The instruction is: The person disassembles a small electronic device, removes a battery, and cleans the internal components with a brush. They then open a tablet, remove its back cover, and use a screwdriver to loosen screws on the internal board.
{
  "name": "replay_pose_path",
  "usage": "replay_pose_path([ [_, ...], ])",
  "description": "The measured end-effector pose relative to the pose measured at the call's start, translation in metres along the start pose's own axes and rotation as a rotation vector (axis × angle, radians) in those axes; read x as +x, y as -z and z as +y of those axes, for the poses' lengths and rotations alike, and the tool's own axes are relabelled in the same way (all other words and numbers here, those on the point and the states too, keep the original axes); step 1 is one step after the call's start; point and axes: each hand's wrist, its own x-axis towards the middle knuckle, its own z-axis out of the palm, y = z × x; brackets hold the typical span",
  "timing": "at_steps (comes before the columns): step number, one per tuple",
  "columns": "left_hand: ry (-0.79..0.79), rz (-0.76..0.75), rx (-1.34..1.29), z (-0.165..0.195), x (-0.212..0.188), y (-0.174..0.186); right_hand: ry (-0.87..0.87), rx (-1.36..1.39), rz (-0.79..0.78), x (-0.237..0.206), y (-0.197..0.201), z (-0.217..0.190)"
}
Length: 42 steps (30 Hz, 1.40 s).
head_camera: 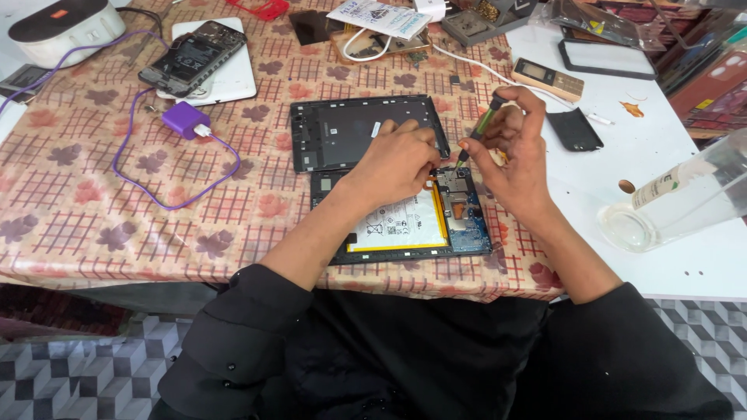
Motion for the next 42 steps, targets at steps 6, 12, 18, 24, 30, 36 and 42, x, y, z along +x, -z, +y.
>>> replay_pose_path([
  [6, 0.024, -0.019, -0.049, -0.001, 0.001, 0.002, -0.066, 0.457, -0.112, 0.002, 0.005, 0.007],
  [12, 0.045, -0.058, -0.073, -0.002, 0.001, 0.002, -0.082, 0.516, -0.047, 0.001, 0.010, 0.014],
  [18, 0.033, -0.045, -0.081, -0.002, 0.001, 0.000, -0.078, 0.488, -0.006, -0.001, 0.009, 0.019],
  [24, 0.040, -0.061, -0.073, -0.002, 0.002, 0.002, -0.035, 0.515, -0.016, -0.002, 0.006, 0.020],
  [30, 0.030, -0.040, -0.079, 0.000, 0.000, 0.003, -0.121, 0.580, -0.008, 0.001, 0.012, 0.022],
  [36, 0.028, -0.029, -0.080, 0.003, 0.001, 0.003, -0.163, 0.658, -0.014, 0.001, 0.014, 0.023],
  [42, 0.040, -0.050, -0.092, 0.003, 0.001, 0.004, -0.133, 0.580, -0.052, 0.002, 0.016, 0.022],
])
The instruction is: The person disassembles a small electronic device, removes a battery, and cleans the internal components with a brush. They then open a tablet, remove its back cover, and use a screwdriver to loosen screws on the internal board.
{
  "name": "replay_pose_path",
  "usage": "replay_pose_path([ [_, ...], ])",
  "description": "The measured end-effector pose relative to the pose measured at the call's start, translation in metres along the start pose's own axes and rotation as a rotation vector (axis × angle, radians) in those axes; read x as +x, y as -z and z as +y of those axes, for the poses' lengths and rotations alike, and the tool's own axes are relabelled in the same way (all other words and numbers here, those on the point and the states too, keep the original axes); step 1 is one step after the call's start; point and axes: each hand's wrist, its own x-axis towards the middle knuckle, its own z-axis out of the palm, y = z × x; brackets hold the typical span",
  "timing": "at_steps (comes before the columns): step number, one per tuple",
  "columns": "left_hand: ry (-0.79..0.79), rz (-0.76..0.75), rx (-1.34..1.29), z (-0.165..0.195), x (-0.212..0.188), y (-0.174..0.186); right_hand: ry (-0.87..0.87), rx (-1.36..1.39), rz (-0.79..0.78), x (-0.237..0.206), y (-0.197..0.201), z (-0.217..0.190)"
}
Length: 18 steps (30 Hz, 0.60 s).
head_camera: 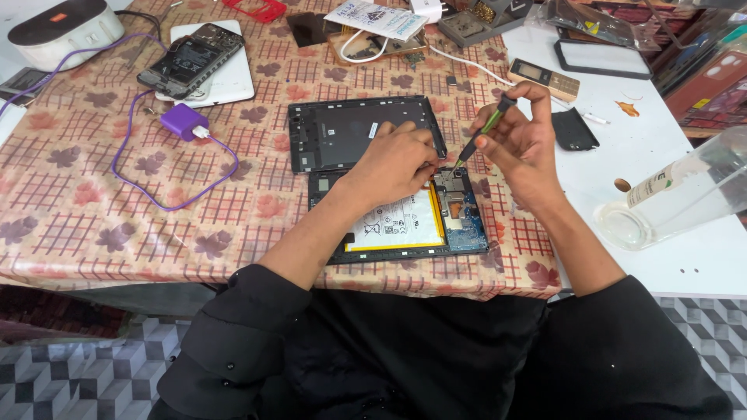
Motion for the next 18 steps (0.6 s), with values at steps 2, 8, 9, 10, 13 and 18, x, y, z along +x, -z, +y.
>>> replay_pose_path([
  [2, 0.000, 0.002, 0.007, -0.0006, -0.0001, 0.0001, -0.036, 0.016, 0.008, 0.0005, 0.0009, -0.0016],
  [8, -0.009, 0.009, 0.015, -0.0012, 0.0003, -0.0010, -0.017, -0.017, 0.039, 0.0020, -0.0005, -0.0034],
  [9, -0.009, 0.008, 0.014, -0.0013, 0.0005, -0.0011, -0.030, 0.042, 0.034, 0.0024, 0.0000, -0.0036],
  [10, -0.008, 0.007, 0.013, -0.0017, 0.0007, -0.0010, -0.042, 0.101, 0.027, 0.0027, -0.0001, -0.0030],
  [13, -0.011, 0.004, 0.015, -0.0012, 0.0008, -0.0010, -0.036, -0.033, 0.068, 0.0021, -0.0007, 0.0005],
  [18, 0.000, -0.007, 0.010, -0.0007, 0.0006, -0.0001, -0.053, 0.145, 0.053, 0.0015, 0.0034, 0.0046],
])
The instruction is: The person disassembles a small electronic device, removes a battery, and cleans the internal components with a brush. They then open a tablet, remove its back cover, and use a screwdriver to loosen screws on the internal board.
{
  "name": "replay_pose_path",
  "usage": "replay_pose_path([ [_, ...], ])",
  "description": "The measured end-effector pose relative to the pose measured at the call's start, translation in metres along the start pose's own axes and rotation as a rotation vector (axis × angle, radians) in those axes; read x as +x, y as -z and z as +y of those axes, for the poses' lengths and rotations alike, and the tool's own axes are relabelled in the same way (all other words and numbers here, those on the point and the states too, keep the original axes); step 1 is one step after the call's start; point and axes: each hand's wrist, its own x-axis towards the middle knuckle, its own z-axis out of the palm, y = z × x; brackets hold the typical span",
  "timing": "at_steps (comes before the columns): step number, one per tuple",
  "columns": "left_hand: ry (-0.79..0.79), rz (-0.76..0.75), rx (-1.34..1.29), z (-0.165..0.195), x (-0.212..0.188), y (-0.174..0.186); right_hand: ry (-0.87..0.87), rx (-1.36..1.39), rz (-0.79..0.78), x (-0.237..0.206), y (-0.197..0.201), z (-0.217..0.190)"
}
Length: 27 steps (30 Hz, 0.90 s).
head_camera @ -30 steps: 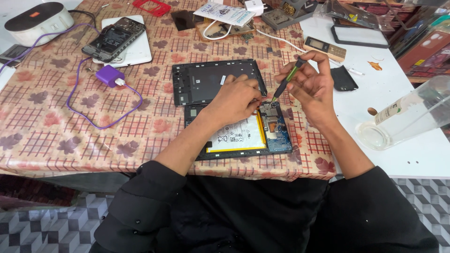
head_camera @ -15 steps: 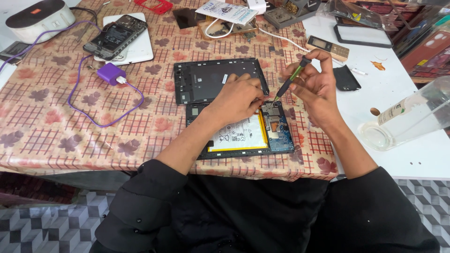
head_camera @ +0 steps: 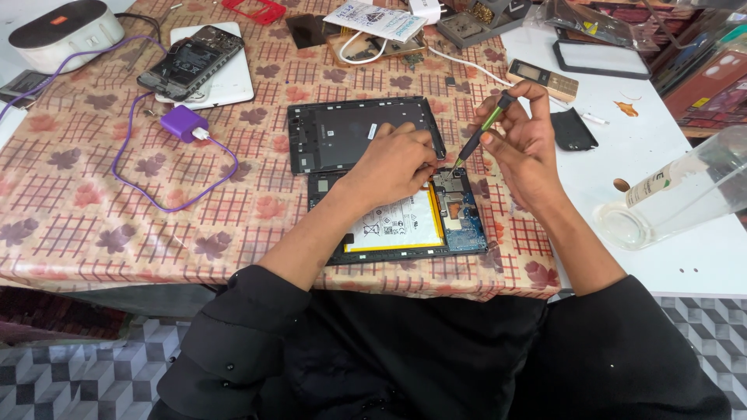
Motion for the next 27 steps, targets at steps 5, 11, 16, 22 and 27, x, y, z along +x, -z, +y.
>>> replay_pose_path([
  [5, -0.010, 0.008, 0.000, 0.0009, 0.0000, 0.0005, 0.003, 0.039, 0.005, 0.0011, 0.0013, 0.0005],
  [11, -0.010, 0.004, 0.001, 0.0008, 0.0000, 0.0007, 0.034, -0.074, 0.015, 0.0002, -0.0009, -0.0015],
  [16, -0.008, 0.004, 0.001, 0.0008, -0.0003, 0.0009, -0.007, 0.063, -0.011, 0.0001, -0.0004, -0.0031],
  [22, -0.013, 0.017, -0.007, 0.0000, 0.0002, 0.0003, 0.065, -0.117, -0.031, 0.0018, -0.0003, -0.0011],
  [27, -0.014, 0.012, -0.002, -0.0005, 0.0001, -0.0003, 0.053, -0.121, -0.014, 0.0002, -0.0010, -0.0001],
])
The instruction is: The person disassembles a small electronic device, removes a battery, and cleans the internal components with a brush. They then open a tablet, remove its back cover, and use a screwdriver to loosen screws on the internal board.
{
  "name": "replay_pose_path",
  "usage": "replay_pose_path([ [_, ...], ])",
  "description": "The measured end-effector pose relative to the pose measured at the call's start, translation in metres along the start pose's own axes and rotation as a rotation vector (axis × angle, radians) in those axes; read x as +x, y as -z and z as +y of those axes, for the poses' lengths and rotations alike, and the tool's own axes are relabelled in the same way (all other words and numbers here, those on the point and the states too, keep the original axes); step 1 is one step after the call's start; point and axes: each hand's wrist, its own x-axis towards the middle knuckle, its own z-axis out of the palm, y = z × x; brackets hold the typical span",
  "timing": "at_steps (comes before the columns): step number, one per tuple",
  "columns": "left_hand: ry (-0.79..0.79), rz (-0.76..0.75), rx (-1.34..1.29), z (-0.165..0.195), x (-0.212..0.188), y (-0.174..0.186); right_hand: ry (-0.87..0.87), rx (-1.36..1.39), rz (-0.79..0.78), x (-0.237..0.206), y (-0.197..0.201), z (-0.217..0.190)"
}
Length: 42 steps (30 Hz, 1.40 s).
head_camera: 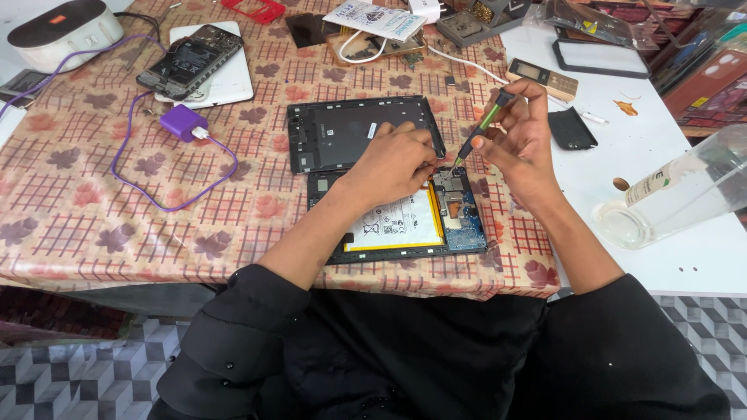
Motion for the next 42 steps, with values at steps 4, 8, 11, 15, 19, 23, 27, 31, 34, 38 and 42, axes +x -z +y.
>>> replay_pose_path([
  [4, -0.004, 0.005, -0.001, 0.000, 0.000, 0.000, -0.031, 0.084, -0.006, 0.001, 0.001, -0.001],
  [8, 0.000, -0.003, 0.003, 0.001, 0.001, 0.001, 0.026, -0.022, -0.004, 0.000, -0.001, 0.000],
  [11, 0.017, -0.026, 0.011, 0.001, 0.000, 0.002, -0.008, 0.014, -0.007, 0.000, -0.002, -0.002],
  [15, 0.009, -0.012, 0.000, 0.002, 0.000, 0.003, -0.002, -0.006, -0.028, 0.001, -0.004, -0.002],
  [19, 0.009, -0.018, -0.010, 0.002, 0.000, 0.003, -0.049, 0.007, -0.034, 0.001, -0.004, -0.004],
  [23, 0.012, 0.009, -0.069, 0.000, 0.000, 0.001, 0.008, 0.016, -0.057, -0.001, -0.003, -0.005],
  [27, 0.035, -0.040, -0.221, -0.001, 0.004, -0.001, 0.042, 0.014, -0.017, -0.001, -0.002, -0.005],
  [31, 0.003, -0.038, -0.246, 0.002, 0.001, -0.003, 0.060, 0.017, -0.012, -0.001, -0.002, -0.005],
  [34, -0.042, -0.023, -0.162, 0.004, 0.001, -0.004, 0.070, 0.056, 0.024, -0.002, -0.001, -0.006],
  [38, -0.093, -0.012, 0.030, 0.010, 0.001, -0.008, 0.088, 0.102, 0.076, -0.002, 0.004, -0.009],
  [42, -0.162, 0.074, 0.265, 0.017, 0.003, -0.017, 0.096, 0.139, 0.105, -0.004, 0.010, -0.013],
])
